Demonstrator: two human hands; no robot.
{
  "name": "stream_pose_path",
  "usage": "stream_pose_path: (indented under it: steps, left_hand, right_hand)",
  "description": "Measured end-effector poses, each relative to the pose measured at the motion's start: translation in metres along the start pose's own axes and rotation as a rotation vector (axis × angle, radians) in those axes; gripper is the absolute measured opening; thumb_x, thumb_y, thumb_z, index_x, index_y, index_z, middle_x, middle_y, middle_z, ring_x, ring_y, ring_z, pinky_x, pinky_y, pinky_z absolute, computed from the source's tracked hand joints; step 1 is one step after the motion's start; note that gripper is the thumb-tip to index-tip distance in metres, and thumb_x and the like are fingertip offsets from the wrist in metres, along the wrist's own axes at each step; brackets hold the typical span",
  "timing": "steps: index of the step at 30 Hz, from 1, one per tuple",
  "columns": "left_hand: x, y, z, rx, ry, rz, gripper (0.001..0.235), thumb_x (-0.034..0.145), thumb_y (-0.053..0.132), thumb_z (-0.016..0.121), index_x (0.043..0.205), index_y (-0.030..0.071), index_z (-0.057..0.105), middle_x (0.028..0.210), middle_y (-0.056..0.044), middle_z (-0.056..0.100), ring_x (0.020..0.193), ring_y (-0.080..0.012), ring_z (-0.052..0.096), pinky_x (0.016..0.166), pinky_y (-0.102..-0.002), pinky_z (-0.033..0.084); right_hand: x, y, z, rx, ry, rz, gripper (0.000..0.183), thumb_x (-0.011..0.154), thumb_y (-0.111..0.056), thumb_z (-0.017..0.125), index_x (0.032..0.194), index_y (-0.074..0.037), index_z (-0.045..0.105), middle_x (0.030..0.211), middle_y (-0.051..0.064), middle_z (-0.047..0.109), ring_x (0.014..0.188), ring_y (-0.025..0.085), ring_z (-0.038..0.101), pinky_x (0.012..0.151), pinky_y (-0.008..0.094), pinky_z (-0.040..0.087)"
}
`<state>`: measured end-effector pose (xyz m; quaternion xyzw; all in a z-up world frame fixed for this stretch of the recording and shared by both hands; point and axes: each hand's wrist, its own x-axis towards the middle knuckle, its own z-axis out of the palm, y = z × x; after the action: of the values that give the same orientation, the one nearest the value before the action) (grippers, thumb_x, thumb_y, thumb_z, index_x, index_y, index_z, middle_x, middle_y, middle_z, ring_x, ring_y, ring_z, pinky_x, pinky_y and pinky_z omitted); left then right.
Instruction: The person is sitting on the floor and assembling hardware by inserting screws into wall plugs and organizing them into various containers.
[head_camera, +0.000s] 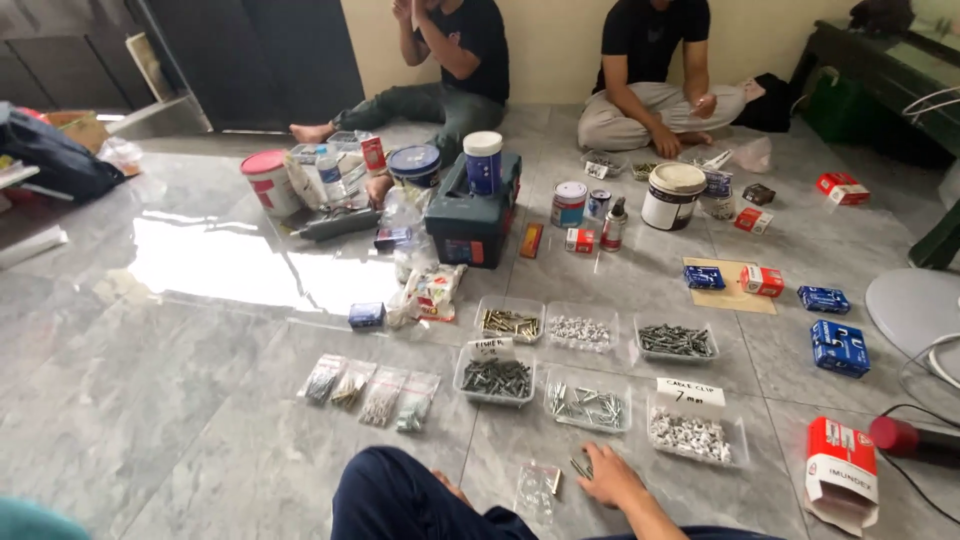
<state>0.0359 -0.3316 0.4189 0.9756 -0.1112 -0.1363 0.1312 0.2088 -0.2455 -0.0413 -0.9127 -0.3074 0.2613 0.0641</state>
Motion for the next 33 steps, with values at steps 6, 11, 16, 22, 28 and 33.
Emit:
stream_pose_path:
  steps: [6, 11, 16, 22, 28, 33]
  left_hand:
    - [-0.007, -0.088, 0.064, 0.016, 0.017, -0.061, 0.056, 0.083, 0.062, 0.066, 0.107, 0.013, 0.075, 0.093, -0.014, 0.075, 0.076, -0.0379, 0.069, 0.068, -0.049, 0.056]
    - [-0.012, -0.218, 0.135, 0.077, 0.039, -0.091, 0.056, 0.082, 0.063, 0.068, 0.104, 0.012, 0.076, 0.093, -0.014, 0.075, 0.075, -0.0377, 0.069, 0.068, -0.049, 0.057]
    - [-0.007, -0.361, 0.223, 0.36, -0.279, -0.495, 0.034, 0.099, 0.032, 0.06, 0.122, 0.012, 0.074, 0.128, -0.017, 0.068, 0.108, -0.0398, 0.065, 0.088, -0.067, 0.046]
    - [0.01, -0.358, 0.3, 0.118, -0.668, -0.314, 0.076, 0.085, 0.073, 0.053, 0.123, 0.011, 0.076, 0.127, -0.008, 0.072, 0.115, -0.0313, 0.066, 0.103, -0.049, 0.049]
    - [0.06, -0.419, 0.381, -0.181, -0.997, -0.344, 0.059, 0.082, 0.026, 0.051, 0.132, -0.002, 0.064, 0.145, -0.014, 0.061, 0.129, -0.0289, 0.056, 0.112, -0.048, 0.039]
    - [0.009, -0.372, 0.324, -0.007, -0.59, -0.324, 0.049, 0.077, 0.029, 0.059, 0.114, 0.002, 0.075, 0.118, -0.016, 0.073, 0.102, -0.0355, 0.068, 0.092, -0.047, 0.054]
  right_hand:
    - [-0.018, 0.004, -0.01, -0.04, -0.043, 0.048, 0.072, 0.095, -0.046, 0.069, 0.155, -0.027, 0.035, 0.128, 0.004, 0.061, 0.11, 0.021, 0.067, 0.099, 0.042, 0.055]
    - [-0.009, 0.027, -0.001, -0.044, 0.02, 0.083, 0.061, 0.093, -0.049, 0.068, 0.141, -0.018, 0.047, 0.13, 0.007, 0.06, 0.126, 0.027, 0.06, 0.108, 0.05, 0.049]
    - [-0.021, 0.043, -0.019, -0.166, -0.134, 0.131, 0.043, 0.081, -0.045, 0.071, 0.118, -0.022, 0.067, 0.118, -0.004, 0.072, 0.105, 0.022, 0.067, 0.091, 0.037, 0.054]
    - [0.022, 0.118, -0.009, -0.157, -0.131, -0.112, 0.043, 0.077, -0.055, 0.077, 0.1, -0.018, 0.078, 0.092, -0.002, 0.078, 0.075, 0.019, 0.068, 0.073, 0.032, 0.058]
    - [-0.028, 0.171, -0.083, 0.026, 0.021, 0.088, 0.041, 0.078, -0.053, 0.08, 0.101, -0.02, 0.078, 0.094, -0.002, 0.081, 0.079, 0.017, 0.073, 0.075, 0.031, 0.06]
    - [-0.046, 0.237, -0.081, 0.047, 0.018, 0.242, 0.033, 0.075, -0.043, 0.083, 0.093, -0.015, 0.078, 0.083, -0.001, 0.079, 0.069, 0.016, 0.07, 0.071, 0.028, 0.06]
